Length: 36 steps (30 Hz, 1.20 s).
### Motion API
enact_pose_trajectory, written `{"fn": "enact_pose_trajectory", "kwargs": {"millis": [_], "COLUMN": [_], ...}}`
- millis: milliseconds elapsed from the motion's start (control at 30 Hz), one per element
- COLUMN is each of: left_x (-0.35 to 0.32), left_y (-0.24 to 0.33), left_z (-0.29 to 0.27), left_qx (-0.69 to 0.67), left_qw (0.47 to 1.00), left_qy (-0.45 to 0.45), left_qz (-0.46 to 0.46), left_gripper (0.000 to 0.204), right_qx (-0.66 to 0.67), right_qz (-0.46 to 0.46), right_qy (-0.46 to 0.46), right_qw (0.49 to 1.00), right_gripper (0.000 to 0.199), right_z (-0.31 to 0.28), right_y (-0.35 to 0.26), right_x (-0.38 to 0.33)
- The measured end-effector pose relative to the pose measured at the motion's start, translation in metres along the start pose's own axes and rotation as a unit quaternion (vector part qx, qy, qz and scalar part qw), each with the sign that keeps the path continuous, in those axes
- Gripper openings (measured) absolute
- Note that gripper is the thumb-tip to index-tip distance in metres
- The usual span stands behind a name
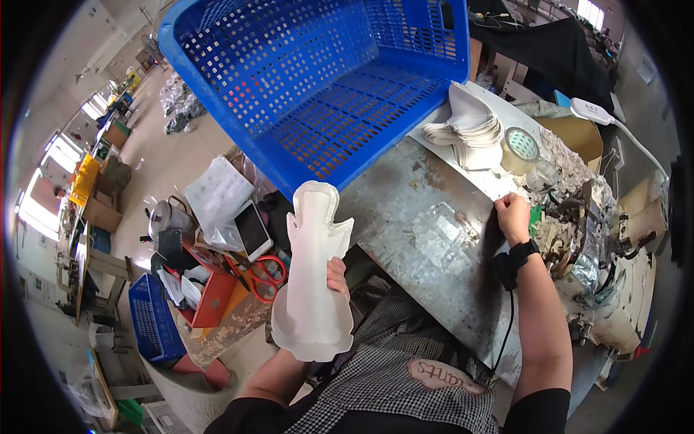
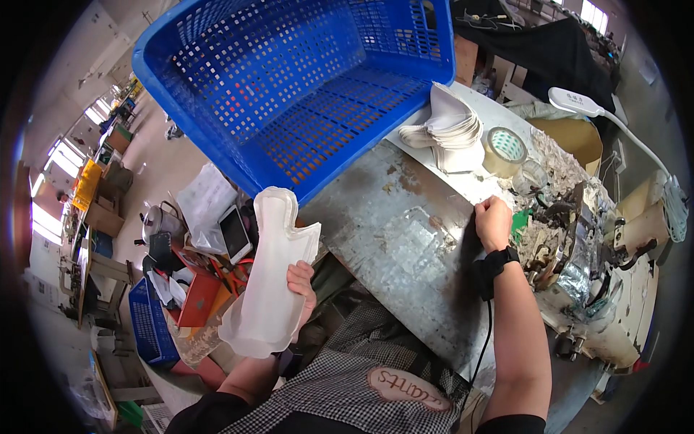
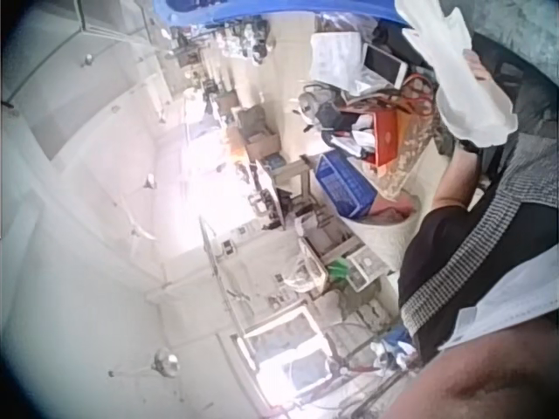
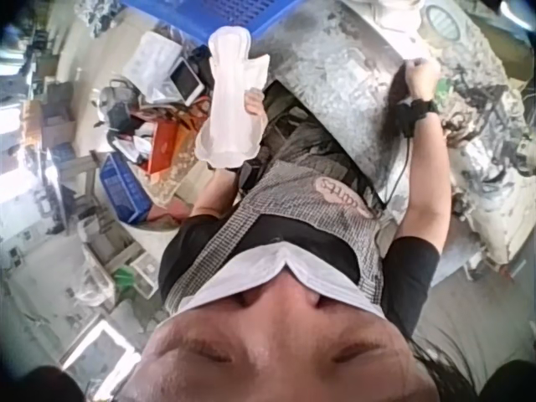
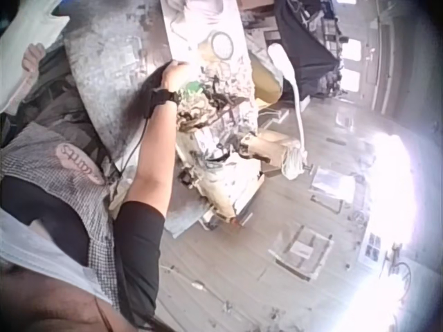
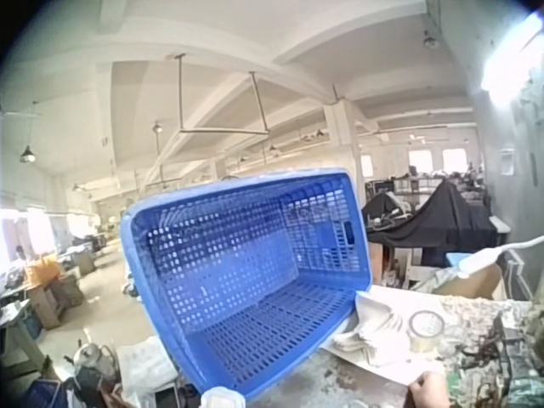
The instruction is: The person operates an industrial sewing machine to stitch white fabric pieces, likely face masks. They repeatedly feed the fabric through the machine, guide it with both hands, and stack the finished items on the table. The person occasionally pauses to adjust the fabric or clear the workspace.
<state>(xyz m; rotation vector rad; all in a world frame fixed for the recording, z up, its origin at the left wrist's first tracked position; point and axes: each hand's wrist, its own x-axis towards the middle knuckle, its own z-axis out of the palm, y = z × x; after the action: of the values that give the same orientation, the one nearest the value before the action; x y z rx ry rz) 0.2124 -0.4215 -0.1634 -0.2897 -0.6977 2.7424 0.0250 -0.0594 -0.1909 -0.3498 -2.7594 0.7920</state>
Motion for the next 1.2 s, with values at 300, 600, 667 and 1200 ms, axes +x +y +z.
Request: {"fn": "enact_pose_trajectory", "kwargs": {"millis": [300, 600, 667, 1200], "left_x": [-0.001, -0.001, -0.003, 0.021], "left_y": [0.003, 0.006, 0.008, -0.030], "left_z": [-0.002, 0.000, 0.001, 0.020], "left_qx": [-0.016, 0.031, 0.064, 0.605], "left_qw": [1.000, 0.999, 0.997, 0.790], "left_qy": [-0.012, -0.004, 0.017, 0.066], "left_qz": [0.002, -0.034, -0.033, 0.078], "left_gripper": [0.040, 0.040, 0.043, 0.072], "right_qx": [-0.001, 0.053, 0.162, 0.698], "right_qz": [0.017, -0.081, -0.085, 0.151], "right_qy": [-0.015, 0.121, 0.077, -0.430], "right_qw": [1.000, 0.988, 0.980, 0.552], "right_gripper": [0.021, 0.010, 0.008, 0.041], "right_z": [-0.002, -0.005, -0.014, -0.019], "right_y": [0.010, -0.022, -0.046, -0.142], "right_x": [0.005, -0.020, -0.031, -0.157]}}
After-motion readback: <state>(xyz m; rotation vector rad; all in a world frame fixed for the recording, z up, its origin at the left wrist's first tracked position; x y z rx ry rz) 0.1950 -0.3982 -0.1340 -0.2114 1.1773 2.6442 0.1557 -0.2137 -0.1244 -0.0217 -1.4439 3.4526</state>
